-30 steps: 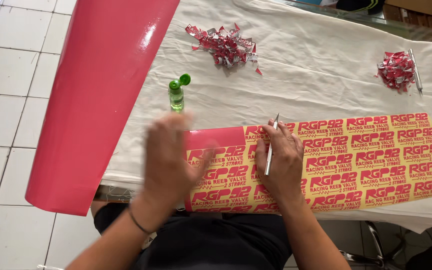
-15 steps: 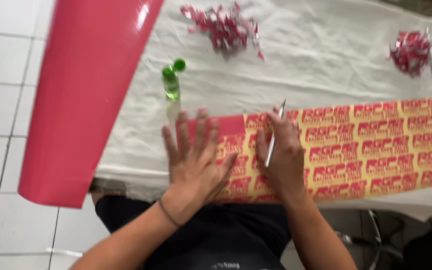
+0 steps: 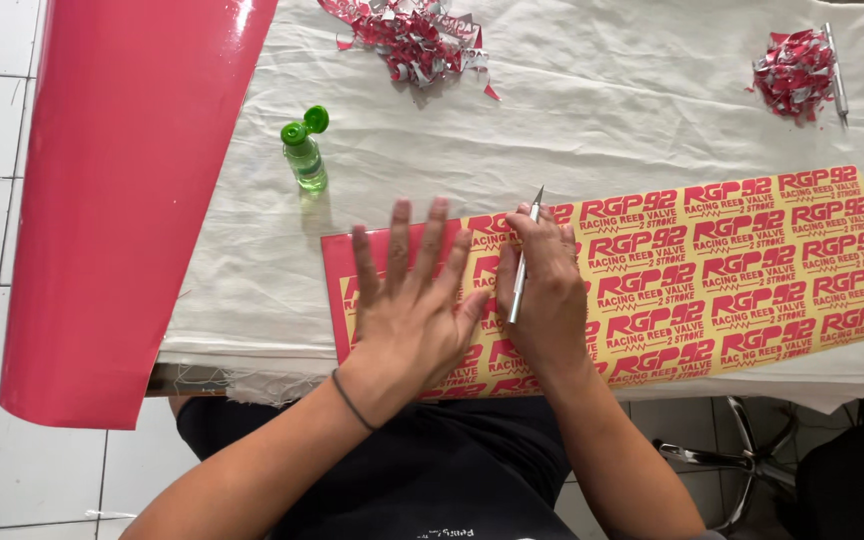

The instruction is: The person uses a silver craft knife to carefully cut around and lift individual red and yellow stickers from a larger sheet. They peel the unwanted backing material away from the desired sticker shapes and place the removed pieces on the table.

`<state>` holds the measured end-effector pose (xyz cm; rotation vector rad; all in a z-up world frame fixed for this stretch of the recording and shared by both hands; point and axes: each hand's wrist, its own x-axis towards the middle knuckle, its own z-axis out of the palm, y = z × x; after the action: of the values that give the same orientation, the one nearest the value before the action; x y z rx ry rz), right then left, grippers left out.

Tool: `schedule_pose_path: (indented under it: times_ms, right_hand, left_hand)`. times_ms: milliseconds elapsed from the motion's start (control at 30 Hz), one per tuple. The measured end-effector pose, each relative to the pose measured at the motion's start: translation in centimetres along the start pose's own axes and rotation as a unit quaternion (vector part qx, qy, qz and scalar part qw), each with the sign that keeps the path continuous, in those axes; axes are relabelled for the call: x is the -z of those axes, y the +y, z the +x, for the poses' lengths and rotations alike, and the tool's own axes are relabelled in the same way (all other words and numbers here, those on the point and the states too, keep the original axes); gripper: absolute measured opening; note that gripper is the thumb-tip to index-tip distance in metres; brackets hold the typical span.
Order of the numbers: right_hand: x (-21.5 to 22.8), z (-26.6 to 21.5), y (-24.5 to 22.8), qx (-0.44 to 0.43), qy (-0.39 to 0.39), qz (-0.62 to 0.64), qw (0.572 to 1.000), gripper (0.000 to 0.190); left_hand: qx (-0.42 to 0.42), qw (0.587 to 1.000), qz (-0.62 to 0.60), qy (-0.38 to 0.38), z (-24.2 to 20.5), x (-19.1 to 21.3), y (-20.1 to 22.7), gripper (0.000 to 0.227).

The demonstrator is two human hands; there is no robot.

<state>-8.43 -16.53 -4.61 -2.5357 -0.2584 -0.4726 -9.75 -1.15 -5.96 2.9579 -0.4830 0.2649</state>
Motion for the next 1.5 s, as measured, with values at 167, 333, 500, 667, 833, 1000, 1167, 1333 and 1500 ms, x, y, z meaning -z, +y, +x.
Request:
schedule_pose_path:
  times_ms: [167,333,500,667,833,1000,1167,1333,1500]
  right_hand:
    - [0.0,-0.1,0.3,0.003,0.001,-0.002,1.0,0.029]
    - [0.1,-0.1,0.4,0.005,0.002,0.009,1.0,0.029]
    - [-0.1,0.0,0.6,-0.007,-0.002,0.018,1.0,0.03]
    - [0.0,0.0,0.1,-0.001,0.0,0.011,1.0,0.028]
    - [0.0,0.0,0.4,0.012,0.014,0.018,1.0,0.026]
    - [-0.2,-0.1,0.6,0.0,-0.001,0.007,1.0,0.03]
    - [-0.1,-0.1,0.3,0.003,0.007,0.008,1.0,0.027]
    - [-0.2,0.0,0.4,-0.006,0.007,0.01,1.0,0.027]
    - [0.1,0.0,0.2,0.005,0.005,0.022,1.0,0.027]
  left_hand:
    - [0.029,0.999,-0.015,0.01,0.3,-0.7,-0.2,0.072]
    - [0.042,0.998,-0.035,-0.01,-2.3,0.3,-2.5,0.083]
    - [0.168,0.985,-0.038,-0.02,-4.2,2.3,-5.4,0.095]
    - [0.087,0.996,-0.008,-0.025,-1.3,0.0,-0.6,0.084]
    - [0.063,0.998,0.018,-0.009,-0.6,-0.7,-0.3,0.082]
    - [0.078,0.997,-0.018,0.007,-0.2,-1.3,0.0,0.078]
    - [0.053,0.998,0.031,0.001,0.5,-1.2,1.0,0.076]
    - [0.076,0.997,0.017,-0.008,-0.3,-0.7,0.4,0.076]
    - [0.033,0.997,-0.044,0.044,-2.1,0.1,0.2,0.07]
